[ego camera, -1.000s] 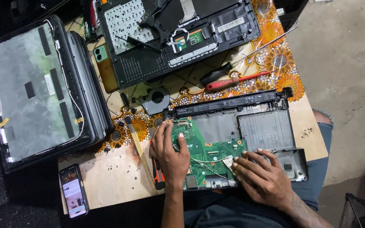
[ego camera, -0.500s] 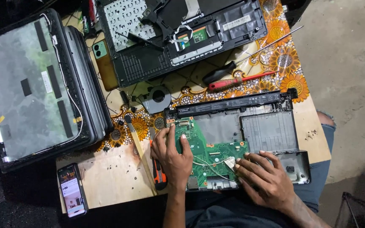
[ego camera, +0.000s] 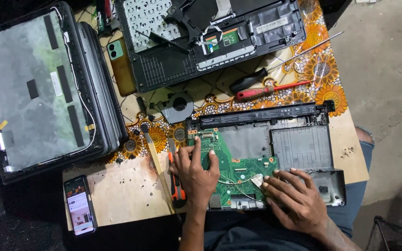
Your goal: The person places a laptop motherboard into the chassis, then installs a cooling fan and connects its cable. They use a screwdriver to secure the fan and adjust internal components.
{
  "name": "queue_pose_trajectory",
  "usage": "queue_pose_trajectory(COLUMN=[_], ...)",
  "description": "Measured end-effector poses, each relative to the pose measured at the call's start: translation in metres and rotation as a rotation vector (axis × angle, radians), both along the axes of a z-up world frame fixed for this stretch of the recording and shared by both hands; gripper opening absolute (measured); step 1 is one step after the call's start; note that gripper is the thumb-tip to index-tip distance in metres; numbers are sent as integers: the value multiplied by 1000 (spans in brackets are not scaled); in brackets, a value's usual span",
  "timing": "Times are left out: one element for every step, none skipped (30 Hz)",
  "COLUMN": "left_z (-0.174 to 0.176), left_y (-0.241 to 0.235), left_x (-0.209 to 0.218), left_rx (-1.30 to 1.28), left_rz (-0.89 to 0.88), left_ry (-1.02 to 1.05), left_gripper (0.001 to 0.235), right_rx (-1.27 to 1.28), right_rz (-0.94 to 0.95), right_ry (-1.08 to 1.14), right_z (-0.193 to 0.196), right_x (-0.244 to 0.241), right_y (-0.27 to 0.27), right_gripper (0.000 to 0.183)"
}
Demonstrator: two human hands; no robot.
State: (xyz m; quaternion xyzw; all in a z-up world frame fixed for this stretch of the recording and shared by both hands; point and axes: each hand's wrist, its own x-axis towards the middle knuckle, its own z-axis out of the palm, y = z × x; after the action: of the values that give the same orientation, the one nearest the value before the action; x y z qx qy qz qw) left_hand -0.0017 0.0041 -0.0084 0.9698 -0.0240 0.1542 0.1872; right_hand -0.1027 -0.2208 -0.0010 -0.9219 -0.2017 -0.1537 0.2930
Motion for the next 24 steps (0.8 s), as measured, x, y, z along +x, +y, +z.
queue_pose_trajectory(left_z=[0,0,0,-1,-1,-1,3,8,12,15,17,19,20,21,23,18,13,8,6,3,1,0,-1,-2], left_y=[0,-1,-1,0,0,0,1,1,1,2,1,0,-2,-3,-3,-3,-3,-2,-2,-2,-2,-2,-3,-3], left_x=[0,0,0,-1,-1,-1,-3,-5,-5,-12,-17,-21,-28,-34,-40,-43,-48,-53,-53,-54,-55,-56,-56,-57], left_rx=[-1,3,9,8,15,23,21,30,36,31,81,131,121,144,170,164,199,236,234,291,348,345,357,368], left_rz=[0,3,6,6,5,3,0,-8,-21,-29,-30,-31,-47,-53,-57,-70,-84,-98,-103,-108,-110,-114,-102,-90], left_ry=[1,-7,-15,-14,-7,1,-2,54,108,103,134,165,153,139,126,115,166,217,212,198,184,180,181,182], left_gripper=[44,45,45,45,46,47,47,49,50,50,52,54,54,52,51,51,53,55,55,57,58,58,59,59], right_rx=[-1,1,4,3,-3,-9,-11,-12,-16,-22,-2,19,7,2,1,-7,7,21,18,25,31,29,34,39], right_rz=[0,20,39,39,41,42,38,38,33,26,18,10,-6,0,7,-7,5,16,11,22,35,30,40,49], right_ry=[1,0,-1,0,-2,-4,-7,-2,2,-3,18,40,28,53,80,71,42,13,9,16,24,20,20,20], right_z=[0,1,1,3,4,7,5,4,4,5,6,8,4,1,-3,-1,2,3,3,3,2,1,0,-1], right_x=[0,0,0,1,2,2,1,1,0,0,0,0,-2,-4,-5,-2,-1,1,1,1,1,0,-1,-2], right_y=[-1,-2,-3,-2,-1,-1,0,-1,-2,0,0,0,-1,-2,-2,-2,-2,-1,-2,-2,-3,-4,-4,-5], right_gripper=[32,32,32,32,30,29,29,30,31,31,33,35,35,39,44,44,41,37,37,33,31,31,31,32])
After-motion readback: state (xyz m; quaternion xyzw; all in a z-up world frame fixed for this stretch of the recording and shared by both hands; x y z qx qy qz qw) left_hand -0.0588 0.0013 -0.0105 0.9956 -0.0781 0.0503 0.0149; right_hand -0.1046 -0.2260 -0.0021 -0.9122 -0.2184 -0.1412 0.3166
